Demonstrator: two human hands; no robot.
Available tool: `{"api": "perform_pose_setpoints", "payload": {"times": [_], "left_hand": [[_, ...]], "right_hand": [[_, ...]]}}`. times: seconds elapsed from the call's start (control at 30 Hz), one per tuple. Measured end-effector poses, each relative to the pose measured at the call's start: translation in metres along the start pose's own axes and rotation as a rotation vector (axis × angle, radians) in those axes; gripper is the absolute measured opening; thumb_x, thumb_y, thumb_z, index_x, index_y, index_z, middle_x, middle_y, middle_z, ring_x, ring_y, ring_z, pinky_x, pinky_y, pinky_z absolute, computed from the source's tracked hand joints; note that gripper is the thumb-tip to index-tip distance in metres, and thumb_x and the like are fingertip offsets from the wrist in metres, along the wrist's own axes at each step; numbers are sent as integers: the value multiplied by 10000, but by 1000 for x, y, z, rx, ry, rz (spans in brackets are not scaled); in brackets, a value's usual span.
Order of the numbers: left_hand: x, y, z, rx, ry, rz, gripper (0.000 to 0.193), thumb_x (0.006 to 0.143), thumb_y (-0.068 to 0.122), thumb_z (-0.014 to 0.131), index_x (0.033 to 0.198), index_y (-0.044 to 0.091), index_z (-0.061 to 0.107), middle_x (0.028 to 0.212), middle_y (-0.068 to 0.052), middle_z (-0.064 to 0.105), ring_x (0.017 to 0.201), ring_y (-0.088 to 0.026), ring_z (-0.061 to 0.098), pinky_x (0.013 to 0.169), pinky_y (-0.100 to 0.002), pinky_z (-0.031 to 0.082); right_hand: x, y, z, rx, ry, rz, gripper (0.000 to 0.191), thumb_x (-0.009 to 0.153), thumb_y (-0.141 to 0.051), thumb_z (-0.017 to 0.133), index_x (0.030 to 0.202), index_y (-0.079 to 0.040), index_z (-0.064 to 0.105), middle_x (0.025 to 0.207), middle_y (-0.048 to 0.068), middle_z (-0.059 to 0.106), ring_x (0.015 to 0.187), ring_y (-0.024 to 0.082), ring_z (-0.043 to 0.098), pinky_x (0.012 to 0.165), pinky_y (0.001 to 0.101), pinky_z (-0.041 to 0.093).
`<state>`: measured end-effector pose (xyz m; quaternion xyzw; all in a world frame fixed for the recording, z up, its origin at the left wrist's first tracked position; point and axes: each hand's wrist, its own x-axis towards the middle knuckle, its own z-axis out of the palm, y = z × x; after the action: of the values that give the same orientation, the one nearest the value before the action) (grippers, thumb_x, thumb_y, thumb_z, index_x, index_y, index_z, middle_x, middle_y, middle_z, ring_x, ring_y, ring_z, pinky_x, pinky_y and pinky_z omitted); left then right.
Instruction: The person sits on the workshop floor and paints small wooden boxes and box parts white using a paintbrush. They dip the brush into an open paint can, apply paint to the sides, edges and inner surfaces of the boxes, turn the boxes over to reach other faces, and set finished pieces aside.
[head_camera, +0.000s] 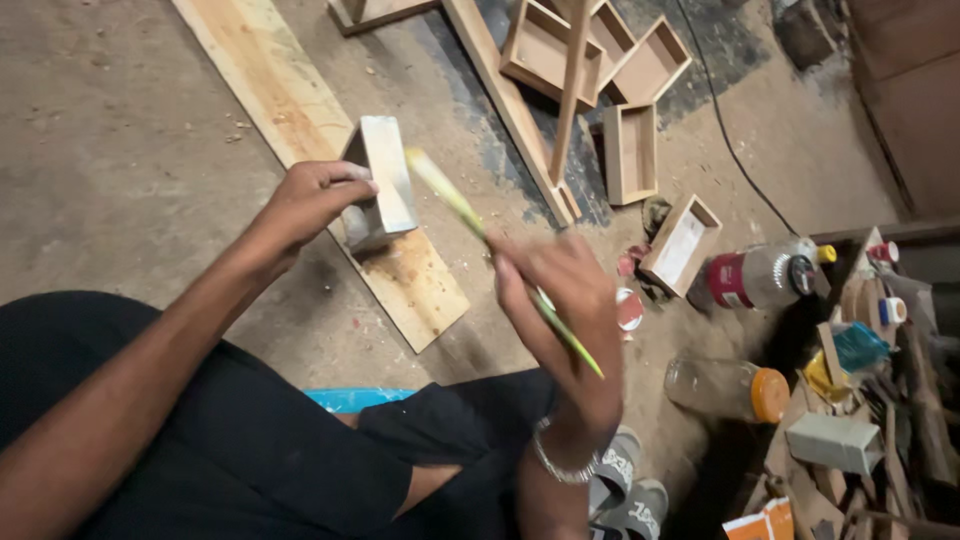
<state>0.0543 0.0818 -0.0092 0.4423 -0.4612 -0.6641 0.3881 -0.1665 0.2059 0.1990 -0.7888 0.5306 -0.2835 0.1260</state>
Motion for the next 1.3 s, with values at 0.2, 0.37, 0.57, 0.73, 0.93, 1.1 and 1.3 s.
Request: {"api": "perform_pose_setpoints", "payload": {"times": [0.2, 0.37, 0.57, 0.73, 0.93, 1.1, 1.3], "left_hand": [[-1, 9, 2, -156, 41, -211, 371, 940, 400, 511, 1078, 127, 720, 1028, 15, 758, 959, -92, 682, 846, -298, 433], [6, -3, 1, -224, 58, -234, 413, 936, 473, 460, 1095, 142, 649, 1028, 13, 742, 937, -94, 664, 816, -314, 382], [5, -3, -1, -229, 91, -199, 406, 916, 516, 467, 1078, 182, 632, 995, 57, 724, 956, -64, 670, 796, -298, 375], [-1, 2, 0, -222, 102, -226, 396, 920, 533, 498, 1066, 200, 653, 982, 69, 697, 949, -57, 650, 803, -300, 368], [-4, 4, 6, -165, 65, -104, 366, 937, 451, 562, 1002, 123, 710, 934, 23, 702, 893, -101, 644, 866, -307, 430], [-10, 4, 11, -130, 50, -117, 270, 943, 338, 609, 976, 94, 720, 918, -3, 700, 853, -110, 627, 817, -287, 468], [-10, 5, 19, -452, -4, -223, 214, 983, 295, 611, 1067, 107, 673, 1014, -3, 667, 882, -115, 647, 787, -263, 529]], "right_hand": [[36, 11, 38, -105, -54, -163, 209, 957, -60, 710, 1162, -23, 728, 913, 115, 695, 799, 279, 605, 749, 386, 484], [-16, -10, 16, -98, -218, -58, 255, 895, -55, 710, 1145, -26, 749, 837, 103, 684, 765, 257, 622, 703, 364, 500], [7, -10, 12, -79, -19, -131, 231, 956, -36, 691, 1182, -2, 719, 971, 114, 736, 791, 251, 614, 739, 364, 493], [26, 1, 36, -99, -82, -185, 240, 951, -55, 718, 1185, -4, 724, 960, 128, 727, 810, 288, 609, 740, 389, 486], [-45, -8, 11, -93, -219, 6, 256, 892, -51, 724, 1144, -12, 742, 901, 125, 721, 788, 270, 638, 730, 365, 518], [-76, 6, 7, -37, 16, 122, 285, 903, 9, 690, 1185, -14, 732, 961, 97, 762, 851, 219, 673, 776, 330, 546], [-99, 45, 107, -11, 336, 42, 340, 922, 50, 694, 1253, -28, 708, 1084, 104, 756, 977, 269, 663, 865, 370, 566]]}}
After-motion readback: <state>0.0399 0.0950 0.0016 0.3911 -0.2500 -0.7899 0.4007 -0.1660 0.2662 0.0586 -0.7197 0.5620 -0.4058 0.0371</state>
